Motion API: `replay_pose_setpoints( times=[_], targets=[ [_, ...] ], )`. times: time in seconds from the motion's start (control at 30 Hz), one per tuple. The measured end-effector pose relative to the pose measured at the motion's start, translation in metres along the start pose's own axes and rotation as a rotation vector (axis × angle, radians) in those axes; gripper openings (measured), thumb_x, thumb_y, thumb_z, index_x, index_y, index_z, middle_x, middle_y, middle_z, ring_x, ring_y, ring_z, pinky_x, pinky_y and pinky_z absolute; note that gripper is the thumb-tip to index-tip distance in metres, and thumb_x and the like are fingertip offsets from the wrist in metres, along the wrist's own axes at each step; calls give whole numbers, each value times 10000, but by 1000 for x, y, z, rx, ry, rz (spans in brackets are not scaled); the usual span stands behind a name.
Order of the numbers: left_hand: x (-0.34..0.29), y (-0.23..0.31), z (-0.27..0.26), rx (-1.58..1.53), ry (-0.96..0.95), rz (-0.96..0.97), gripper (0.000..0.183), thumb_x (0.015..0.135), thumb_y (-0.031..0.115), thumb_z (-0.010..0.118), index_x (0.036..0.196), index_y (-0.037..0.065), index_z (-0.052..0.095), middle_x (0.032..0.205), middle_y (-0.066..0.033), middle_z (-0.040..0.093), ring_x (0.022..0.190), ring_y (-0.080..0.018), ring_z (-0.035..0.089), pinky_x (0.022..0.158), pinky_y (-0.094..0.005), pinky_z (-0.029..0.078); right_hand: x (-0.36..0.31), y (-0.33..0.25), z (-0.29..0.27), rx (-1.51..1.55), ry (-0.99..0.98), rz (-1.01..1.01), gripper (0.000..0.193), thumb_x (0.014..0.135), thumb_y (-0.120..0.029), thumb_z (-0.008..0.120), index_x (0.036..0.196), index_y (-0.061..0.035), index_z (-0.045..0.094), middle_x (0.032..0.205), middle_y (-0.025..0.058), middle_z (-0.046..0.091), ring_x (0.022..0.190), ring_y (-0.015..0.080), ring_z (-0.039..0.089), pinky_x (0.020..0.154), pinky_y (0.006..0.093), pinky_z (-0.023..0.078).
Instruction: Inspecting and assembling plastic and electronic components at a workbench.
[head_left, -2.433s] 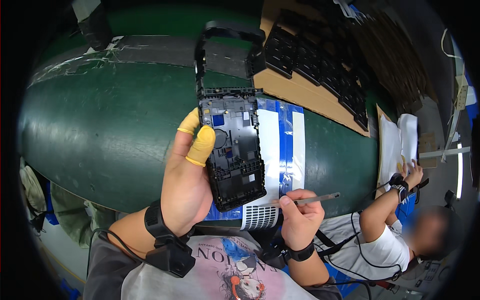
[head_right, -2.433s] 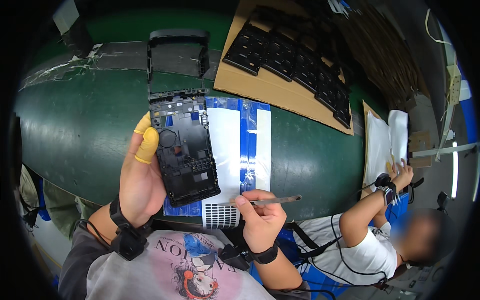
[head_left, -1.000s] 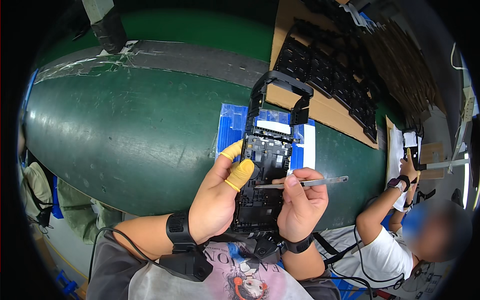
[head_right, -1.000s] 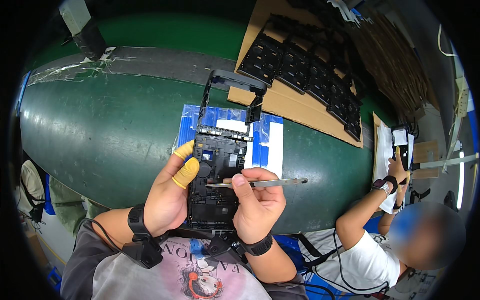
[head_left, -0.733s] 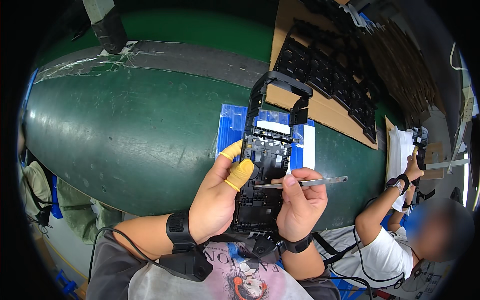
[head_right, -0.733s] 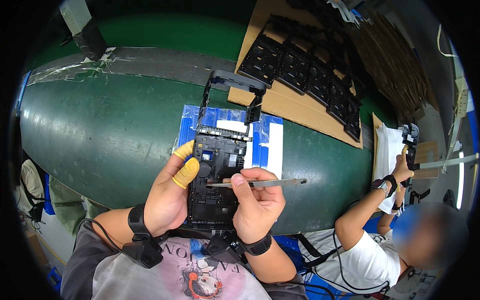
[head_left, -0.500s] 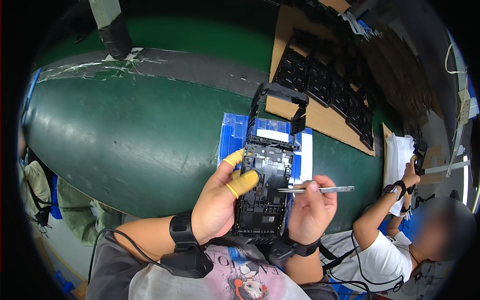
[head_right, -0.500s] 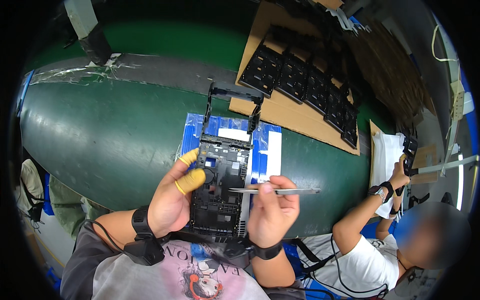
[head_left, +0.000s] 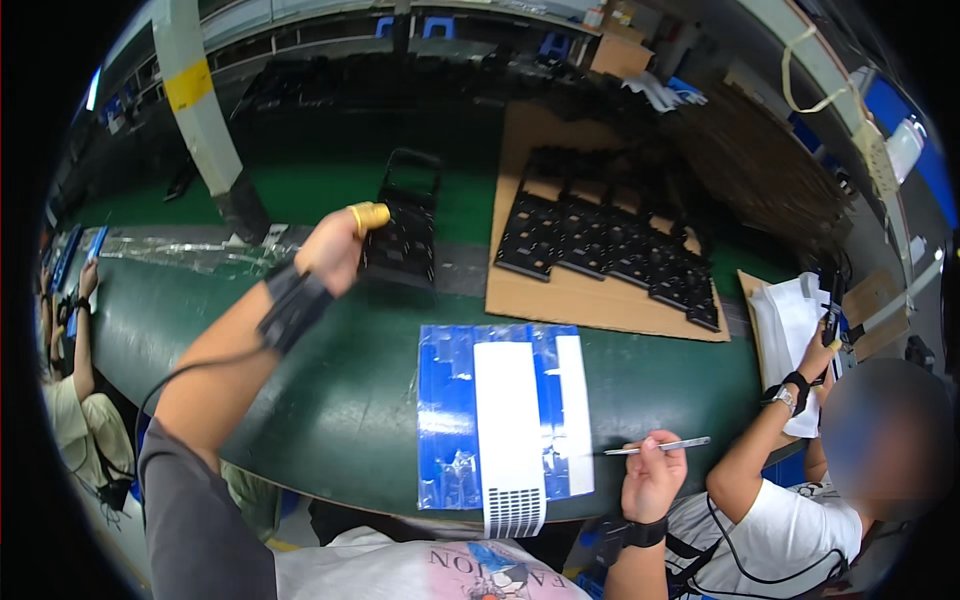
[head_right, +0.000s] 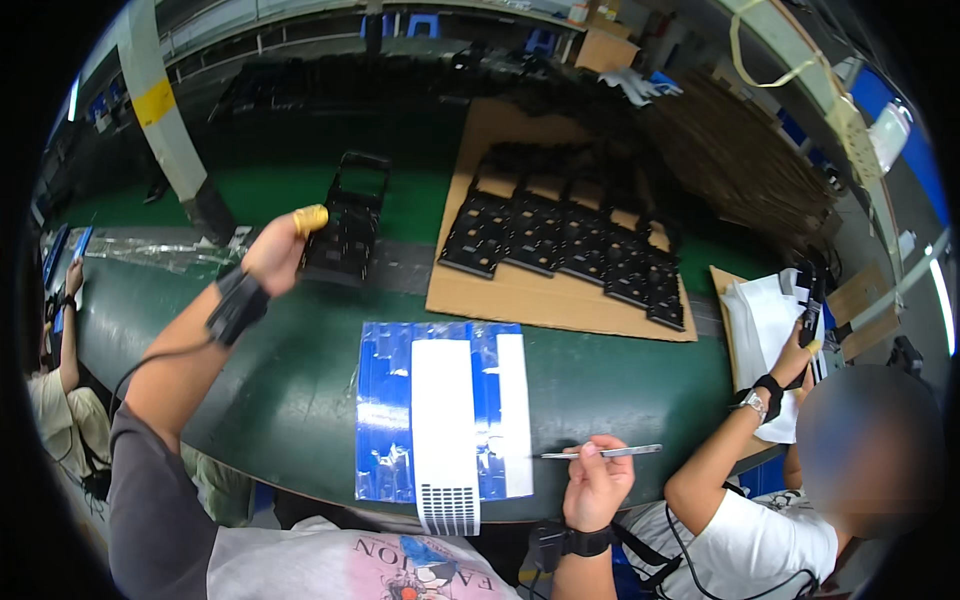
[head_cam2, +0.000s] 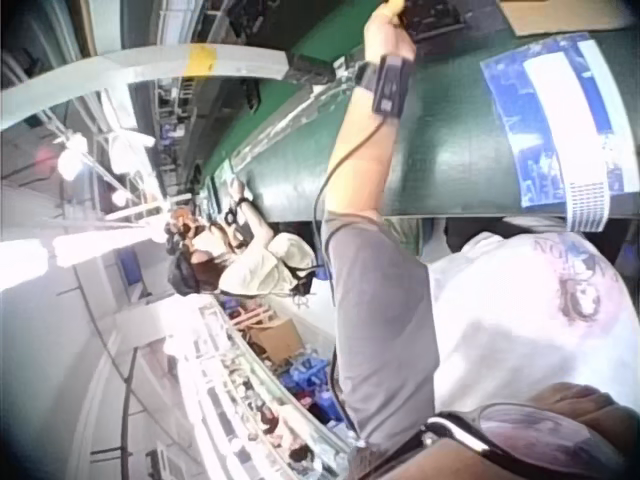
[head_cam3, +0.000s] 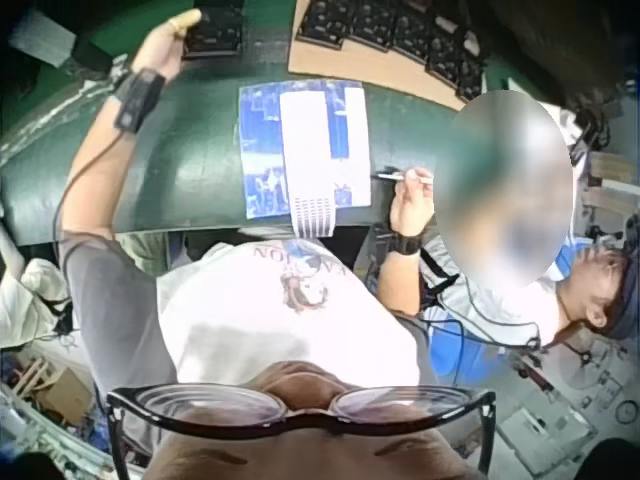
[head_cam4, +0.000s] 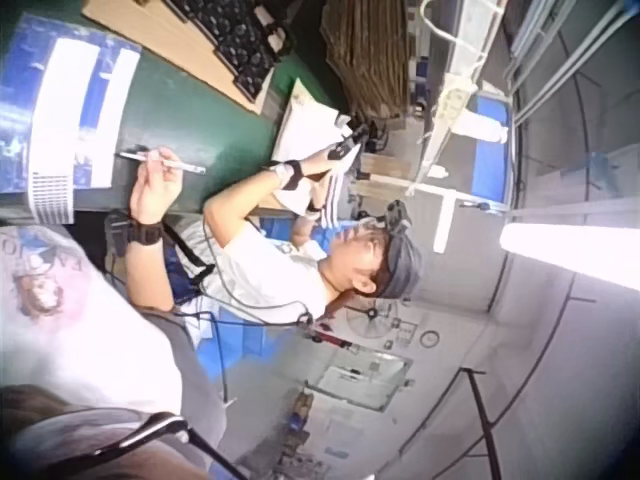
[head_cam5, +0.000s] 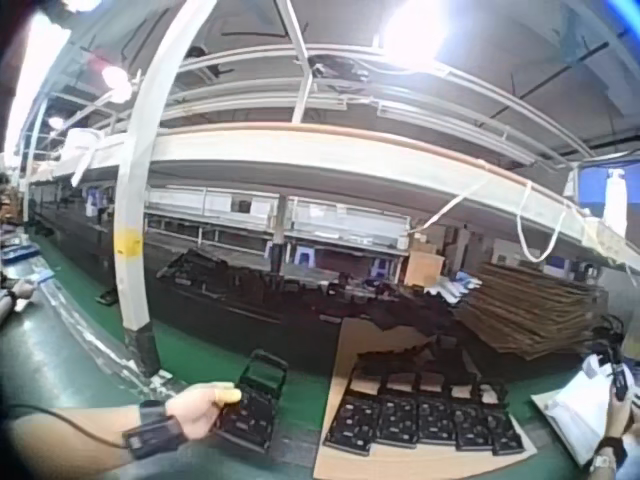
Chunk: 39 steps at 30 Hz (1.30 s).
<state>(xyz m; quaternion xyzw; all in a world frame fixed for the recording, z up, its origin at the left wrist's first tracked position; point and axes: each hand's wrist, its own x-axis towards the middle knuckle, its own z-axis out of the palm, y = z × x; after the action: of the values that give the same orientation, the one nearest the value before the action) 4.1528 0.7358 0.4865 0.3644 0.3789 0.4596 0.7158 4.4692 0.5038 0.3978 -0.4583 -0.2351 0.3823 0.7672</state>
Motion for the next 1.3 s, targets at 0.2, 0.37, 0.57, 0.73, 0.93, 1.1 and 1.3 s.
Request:
replay_pose_setpoints(
  times=[0.2, 0.37, 0.57, 0.73, 0.93, 1.1, 1.3],
  targets=[
    [108, -17, -26, 993, 688, 678, 525, 676, 199, 628, 1110, -27, 440, 1084, -225, 461, 1081, -291, 394, 898, -338, 318, -8, -4, -3, 66, 40, -19, 188, 702, 48, 564, 867, 0, 487, 666, 77, 541, 514, 92, 490, 421, 175, 342],
    [126, -48, 22, 1196, 204, 801, 172, 699, 147, 600, 795, 5, 591, 857, -154, 569, 882, -272, 502, 765, -365, 381, 1, 8, 6, 4, -37, 73, 183, 725, -22, 595, 890, -21, 517, 713, 48, 581, 563, 48, 484, 490, 154, 361],
    [136, -75, 100, 1505, 441, 449, 206, 704, 187, 591, 727, -6, 524, 877, -167, 542, 835, -325, 513, 707, -386, 398, -2, 6, -2, -27, -49, 44, 179, 744, -61, 591, 903, -26, 515, 735, 34, 587, 600, 43, 497, 520, 146, 363],
    [188, -73, 8, 1380, 326, 719, 114, 728, 90, 525, 761, -4, 469, 667, -214, 514, 684, -379, 513, 604, -408, 408, -7, 4, 5, 6, -53, 67, 174, 740, -14, 576, 900, -21, 506, 725, 86, 586, 572, 61, 488, 479, 159, 340],
    [84, -37, 25, 235, -12, 430, 210, 794, 70, 480, 999, 23, 480, 846, -16, 530, 738, -81, 492, 679, -219, 412, 0, 5, -3, 11, -69, 54, 182, 743, -21, 578, 911, -18, 509, 728, 61, 582, 653, 81, 538, 524, 167, 373],
    [-38, -30, 33, -32, 81, 139, 284, 829, 146, 460, 1092, 42, 487, 943, -5, 553, 821, -74, 515, 725, -193, 421, 2, 5, -2, -38, -94, 58, 172, 746, -29, 579, 904, -4, 514, 775, 81, 593, 666, 86, 537, 553, 174, 394],
    [-109, -64, 51, -192, 52, 51, 475, 785, 301, 520, 1179, 84, 368, 1172, -70, 390, 1015, -237, 432, 868, -384, 335, -2, -9, 3, -177, -142, 119, 147, 751, -31, 564, 880, 39, 564, 849, 104, 601, 643, 90, 521, 580, 192, 424]
  ],
)
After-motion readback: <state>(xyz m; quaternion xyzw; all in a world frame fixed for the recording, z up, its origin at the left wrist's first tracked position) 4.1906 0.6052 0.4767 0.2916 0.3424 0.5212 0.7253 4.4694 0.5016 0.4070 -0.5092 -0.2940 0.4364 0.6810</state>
